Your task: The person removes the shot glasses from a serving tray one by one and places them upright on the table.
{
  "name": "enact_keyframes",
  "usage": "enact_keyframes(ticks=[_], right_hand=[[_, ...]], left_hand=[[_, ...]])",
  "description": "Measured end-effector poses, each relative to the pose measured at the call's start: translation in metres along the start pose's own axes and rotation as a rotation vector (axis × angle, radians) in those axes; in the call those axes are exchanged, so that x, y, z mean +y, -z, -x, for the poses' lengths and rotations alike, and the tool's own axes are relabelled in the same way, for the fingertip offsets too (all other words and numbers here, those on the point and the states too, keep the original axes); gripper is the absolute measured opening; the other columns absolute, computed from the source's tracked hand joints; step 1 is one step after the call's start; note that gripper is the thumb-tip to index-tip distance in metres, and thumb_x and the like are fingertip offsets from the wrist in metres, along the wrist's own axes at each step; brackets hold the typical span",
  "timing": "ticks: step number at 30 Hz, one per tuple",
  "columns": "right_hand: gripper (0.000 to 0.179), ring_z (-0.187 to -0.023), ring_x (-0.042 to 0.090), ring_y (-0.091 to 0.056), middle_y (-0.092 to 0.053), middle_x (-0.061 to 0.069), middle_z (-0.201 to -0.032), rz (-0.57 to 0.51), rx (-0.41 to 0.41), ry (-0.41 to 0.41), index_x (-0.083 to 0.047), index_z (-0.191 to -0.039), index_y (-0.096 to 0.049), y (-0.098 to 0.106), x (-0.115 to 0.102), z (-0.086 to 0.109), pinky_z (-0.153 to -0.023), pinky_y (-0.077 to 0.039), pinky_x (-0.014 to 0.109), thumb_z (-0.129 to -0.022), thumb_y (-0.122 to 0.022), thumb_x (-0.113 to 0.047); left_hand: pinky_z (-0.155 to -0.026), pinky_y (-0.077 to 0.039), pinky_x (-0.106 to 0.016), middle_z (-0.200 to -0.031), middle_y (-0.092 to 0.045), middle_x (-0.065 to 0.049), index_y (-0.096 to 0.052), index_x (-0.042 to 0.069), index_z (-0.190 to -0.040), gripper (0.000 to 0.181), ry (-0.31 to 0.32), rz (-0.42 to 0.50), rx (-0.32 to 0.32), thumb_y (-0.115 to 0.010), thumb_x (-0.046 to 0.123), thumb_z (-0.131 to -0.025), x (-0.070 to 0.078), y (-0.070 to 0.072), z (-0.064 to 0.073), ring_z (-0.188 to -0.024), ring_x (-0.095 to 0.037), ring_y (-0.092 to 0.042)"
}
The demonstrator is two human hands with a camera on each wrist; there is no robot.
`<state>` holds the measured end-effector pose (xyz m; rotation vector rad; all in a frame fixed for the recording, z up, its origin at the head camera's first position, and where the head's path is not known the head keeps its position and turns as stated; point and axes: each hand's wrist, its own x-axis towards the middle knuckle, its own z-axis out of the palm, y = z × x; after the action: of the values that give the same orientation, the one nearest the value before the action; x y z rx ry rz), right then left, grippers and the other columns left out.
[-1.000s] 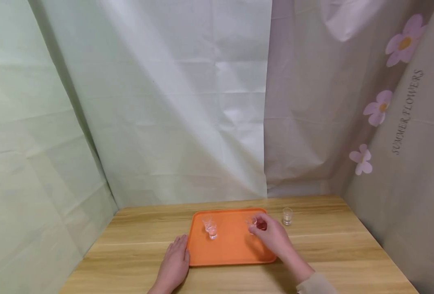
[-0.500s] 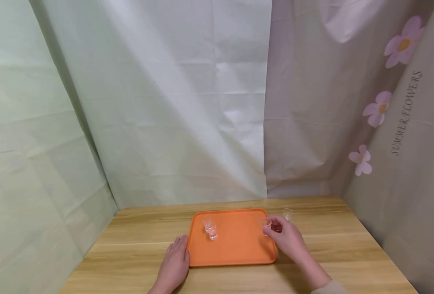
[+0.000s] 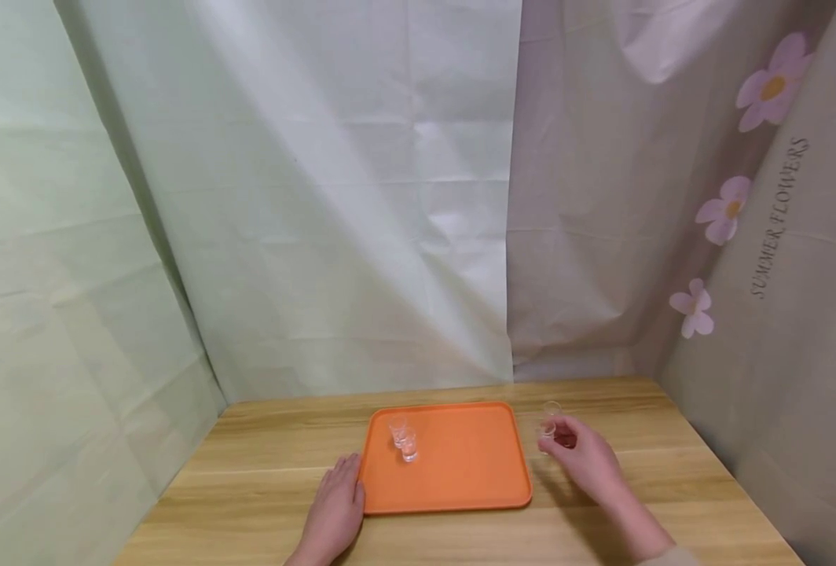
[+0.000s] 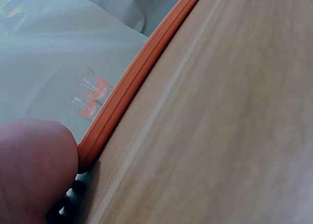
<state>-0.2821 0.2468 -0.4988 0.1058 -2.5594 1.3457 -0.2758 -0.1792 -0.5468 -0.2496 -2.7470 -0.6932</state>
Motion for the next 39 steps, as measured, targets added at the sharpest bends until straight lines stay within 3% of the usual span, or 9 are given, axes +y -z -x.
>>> enact_keyframes(ticks=[10, 19, 29, 36, 39], right_hand=[[0.040, -0.097, 0.011, -0.071, -0.078, 0.007, -0.112, 0.068, 0.025, 0.000, 0.003, -0.131, -0.072, 0.025, 0.017, -0.002, -0.081, -0.058, 0.024, -0.102, -0.083, -0.022], [0.042, -0.106, 0.026, -0.075, -0.079, 0.011, -0.115, 0.125, 0.029, -0.023, 0.005, -0.132, -0.070, 0.041, 0.036, -0.010, -0.081, -0.059, 0.025, -0.105, -0.080, -0.025], [0.045, -0.113, 0.039, -0.073, -0.077, 0.020, -0.120, 0.146, 0.034, -0.038, 0.009, -0.134, -0.067, 0.046, 0.051, -0.022, -0.086, -0.059, 0.033, -0.106, -0.077, -0.026], [0.047, -0.112, 0.039, -0.074, -0.076, 0.024, -0.122, 0.120, 0.050, -0.052, 0.011, -0.136, -0.065, 0.045, 0.057, -0.030, -0.086, -0.059, 0.032, -0.107, -0.077, -0.024], [0.048, -0.113, 0.041, -0.073, -0.075, 0.026, -0.123, 0.121, 0.056, -0.058, 0.012, -0.136, -0.064, 0.044, 0.060, -0.033, -0.090, -0.060, 0.038, -0.107, -0.076, -0.023]], left_hand=[[-0.125, -0.035, -0.068, -0.151, -0.061, -0.031, -0.060, -0.012, -0.148, 0.046, -0.015, 0.001, 0.024, -0.062, 0.005, -0.106, -0.002, 0.000, 0.000, -0.148, -0.052, -0.050], [-0.125, -0.035, -0.068, -0.152, -0.061, -0.031, -0.059, -0.012, -0.149, 0.046, -0.005, 0.004, 0.012, -0.062, 0.006, -0.107, -0.002, 0.000, -0.001, -0.148, -0.052, -0.050], [-0.124, -0.036, -0.069, -0.151, -0.061, -0.031, -0.059, -0.012, -0.149, 0.046, -0.009, -0.006, 0.004, -0.062, 0.005, -0.107, -0.001, 0.000, 0.000, -0.148, -0.052, -0.050], [-0.125, -0.035, -0.068, -0.152, -0.060, -0.031, -0.059, -0.012, -0.149, 0.046, -0.008, -0.001, 0.005, -0.062, 0.006, -0.107, -0.001, -0.001, 0.000, -0.149, -0.053, -0.049], [-0.126, -0.034, -0.068, -0.153, -0.060, -0.031, -0.059, -0.012, -0.150, 0.046, 0.001, 0.006, 0.000, -0.062, 0.006, -0.107, 0.000, -0.001, 0.000, -0.149, -0.052, -0.049]])
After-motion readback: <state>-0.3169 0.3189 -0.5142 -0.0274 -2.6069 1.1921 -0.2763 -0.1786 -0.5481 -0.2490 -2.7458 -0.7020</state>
